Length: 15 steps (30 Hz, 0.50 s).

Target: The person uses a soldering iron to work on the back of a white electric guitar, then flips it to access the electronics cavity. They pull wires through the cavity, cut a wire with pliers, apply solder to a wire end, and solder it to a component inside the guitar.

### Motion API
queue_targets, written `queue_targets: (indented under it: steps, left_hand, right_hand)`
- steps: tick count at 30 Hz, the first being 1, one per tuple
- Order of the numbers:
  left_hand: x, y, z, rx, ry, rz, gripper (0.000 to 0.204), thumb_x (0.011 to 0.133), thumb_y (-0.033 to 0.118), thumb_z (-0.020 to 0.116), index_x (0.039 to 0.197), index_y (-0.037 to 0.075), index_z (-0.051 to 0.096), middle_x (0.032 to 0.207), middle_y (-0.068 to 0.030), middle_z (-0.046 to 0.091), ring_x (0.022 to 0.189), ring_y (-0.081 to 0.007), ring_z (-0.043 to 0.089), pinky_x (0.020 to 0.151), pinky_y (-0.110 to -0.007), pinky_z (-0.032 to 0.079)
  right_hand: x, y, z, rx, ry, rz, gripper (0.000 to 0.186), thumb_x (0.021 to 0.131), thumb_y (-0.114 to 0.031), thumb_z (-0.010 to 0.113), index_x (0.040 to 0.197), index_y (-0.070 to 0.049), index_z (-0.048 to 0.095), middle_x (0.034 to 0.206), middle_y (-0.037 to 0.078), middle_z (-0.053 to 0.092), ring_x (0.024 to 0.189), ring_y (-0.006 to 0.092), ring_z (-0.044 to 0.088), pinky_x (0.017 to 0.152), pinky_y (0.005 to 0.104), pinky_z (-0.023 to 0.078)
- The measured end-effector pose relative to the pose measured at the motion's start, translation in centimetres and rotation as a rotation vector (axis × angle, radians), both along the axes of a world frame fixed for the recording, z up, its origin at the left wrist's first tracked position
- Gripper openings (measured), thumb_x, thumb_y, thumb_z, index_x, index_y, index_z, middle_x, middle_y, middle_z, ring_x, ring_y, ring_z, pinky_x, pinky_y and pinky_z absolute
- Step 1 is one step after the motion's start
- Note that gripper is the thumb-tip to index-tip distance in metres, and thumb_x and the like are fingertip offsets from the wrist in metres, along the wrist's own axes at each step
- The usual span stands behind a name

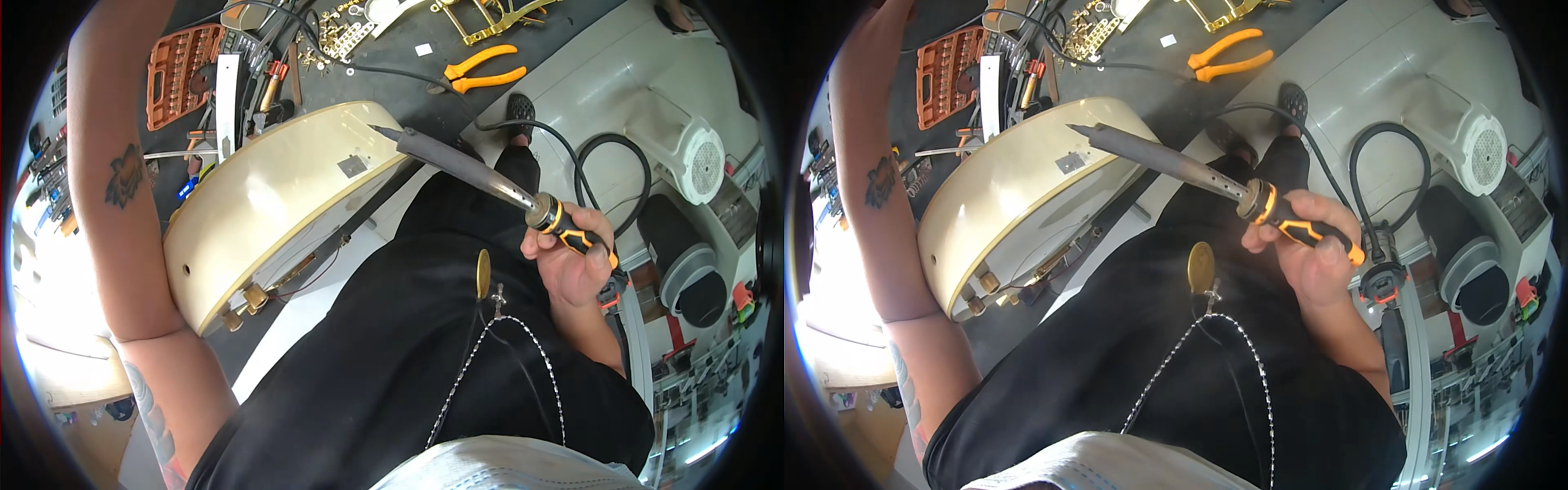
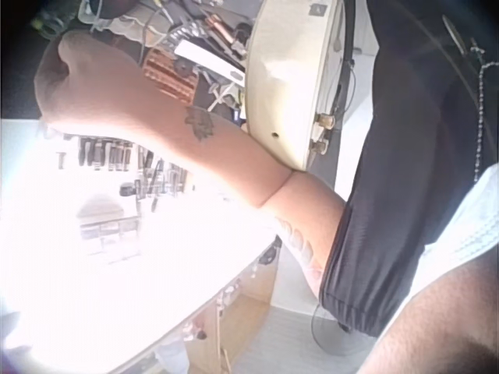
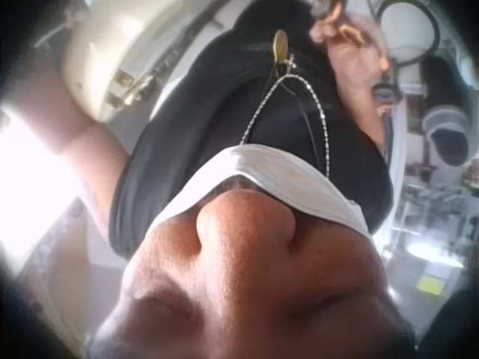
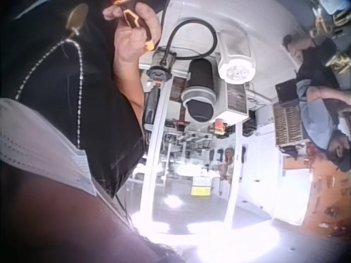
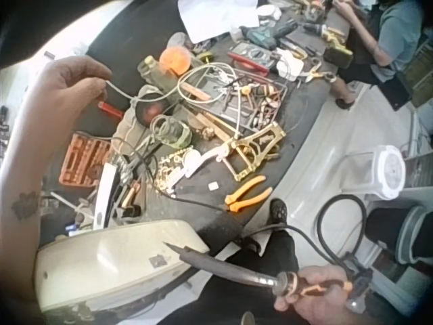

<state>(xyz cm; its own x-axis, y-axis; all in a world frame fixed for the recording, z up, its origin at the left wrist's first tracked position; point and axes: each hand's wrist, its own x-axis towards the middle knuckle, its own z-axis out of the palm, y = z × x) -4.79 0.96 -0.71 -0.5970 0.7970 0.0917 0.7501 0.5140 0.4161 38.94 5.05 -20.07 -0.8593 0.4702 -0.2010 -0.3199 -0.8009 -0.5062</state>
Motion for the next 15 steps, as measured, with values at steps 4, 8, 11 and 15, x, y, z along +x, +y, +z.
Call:
queue_targets:
  steps: [4, 8, 11, 15]
  left_hand:
    - [0.2, -0.2, -0.1, -0.028, 0.076, -0.035, 0.029, 0.085, 0.004, 0.058, 0.095, -0.008, 0.082, 0.095, -0.0244, 0.08, 0.082, -0.0339, 0.079, 0.075, -0.046, 0.066]
    - [0.9, -0.1, 0.0, -0.029, 0.066, -0.022, 0.028, 0.087, 0.004, 0.058, 0.095, -0.008, 0.082, 0.095, -0.0246, 0.08, 0.083, -0.0342, 0.079, 0.075, -0.045, 0.066]
    - [1.2, -0.1, 0.1, -0.043, 0.096, -0.022, 0.028, 0.087, 0.005, 0.058, 0.094, -0.008, 0.082, 0.095, -0.0245, 0.08, 0.084, -0.0343, 0.079, 0.077, -0.045, 0.066]
    - [1.3, -0.3, 0.0, -0.026, 0.094, -0.045, 0.028, 0.087, 0.005, 0.059, 0.095, -0.008, 0.082, 0.095, -0.0241, 0.081, 0.085, -0.0338, 0.079, 0.077, -0.046, 0.065]
  right_hand:
    - [0.8, -0.2, 1.1, 0.089, -0.029, 0.037, 0.054, 0.107, -0.038, 0.067, 0.143, 0.001, 0.06, 0.112, 0.027, 0.07, 0.096, 0.0417, 0.076, 0.082, 0.0531, 0.066]
    - [1.2, -1.0, 1.7, 0.138, -0.084, 0.058, 0.049, 0.107, -0.034, 0.066, 0.138, 0.004, 0.06, 0.113, 0.028, 0.069, 0.097, 0.0411, 0.076, 0.087, 0.0573, 0.066]
    - [0.6, -1.2, 2.2, 0.149, -0.068, 0.075, 0.046, 0.106, -0.031, 0.067, 0.135, 0.003, 0.062, 0.113, 0.028, 0.069, 0.098, 0.0404, 0.076, 0.09, 0.0579, 0.066]
    - [0.4, -1.2, 2.8, 0.196, -0.083, 0.084, 0.043, 0.105, -0.029, 0.068, 0.133, 0.003, 0.063, 0.113, 0.029, 0.071, 0.098, 0.04, 0.077, 0.089, 0.0543, 0.066]
